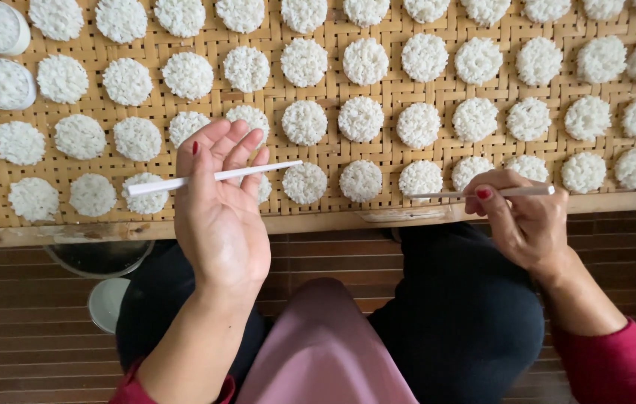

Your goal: Adjusting or marking small circular food items on a woven tray using a small stick

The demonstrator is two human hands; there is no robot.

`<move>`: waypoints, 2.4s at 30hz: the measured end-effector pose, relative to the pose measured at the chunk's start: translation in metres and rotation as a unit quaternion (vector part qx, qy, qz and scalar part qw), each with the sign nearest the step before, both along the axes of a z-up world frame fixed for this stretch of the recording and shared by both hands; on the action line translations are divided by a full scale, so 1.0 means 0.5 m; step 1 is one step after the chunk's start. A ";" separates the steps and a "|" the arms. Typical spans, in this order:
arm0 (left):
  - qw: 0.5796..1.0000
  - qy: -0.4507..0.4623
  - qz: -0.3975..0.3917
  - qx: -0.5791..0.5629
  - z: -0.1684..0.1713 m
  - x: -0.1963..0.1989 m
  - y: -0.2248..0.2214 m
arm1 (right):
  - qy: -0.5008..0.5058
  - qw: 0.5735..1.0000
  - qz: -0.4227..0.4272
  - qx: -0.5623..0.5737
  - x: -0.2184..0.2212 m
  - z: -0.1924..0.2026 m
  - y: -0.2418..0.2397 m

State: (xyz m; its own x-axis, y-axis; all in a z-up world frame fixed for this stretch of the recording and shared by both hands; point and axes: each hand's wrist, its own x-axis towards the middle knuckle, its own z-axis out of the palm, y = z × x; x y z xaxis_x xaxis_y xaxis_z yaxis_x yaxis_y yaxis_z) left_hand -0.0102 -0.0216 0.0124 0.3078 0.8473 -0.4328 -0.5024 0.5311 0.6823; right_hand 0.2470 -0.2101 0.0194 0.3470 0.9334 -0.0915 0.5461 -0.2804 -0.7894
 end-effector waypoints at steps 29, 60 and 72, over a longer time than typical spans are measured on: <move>1.000 -0.004 -0.018 -0.008 -0.004 0.044 -0.017 | -0.040 0.998 -0.007 0.054 0.015 -0.014 0.004; 0.999 0.026 -0.006 -0.027 -0.013 0.036 -0.004 | 0.004 0.992 -0.039 0.120 0.022 -0.037 -0.015; 0.999 0.032 -0.027 -0.018 -0.019 0.024 -0.008 | -0.012 0.969 -0.203 0.140 0.037 -0.015 -0.113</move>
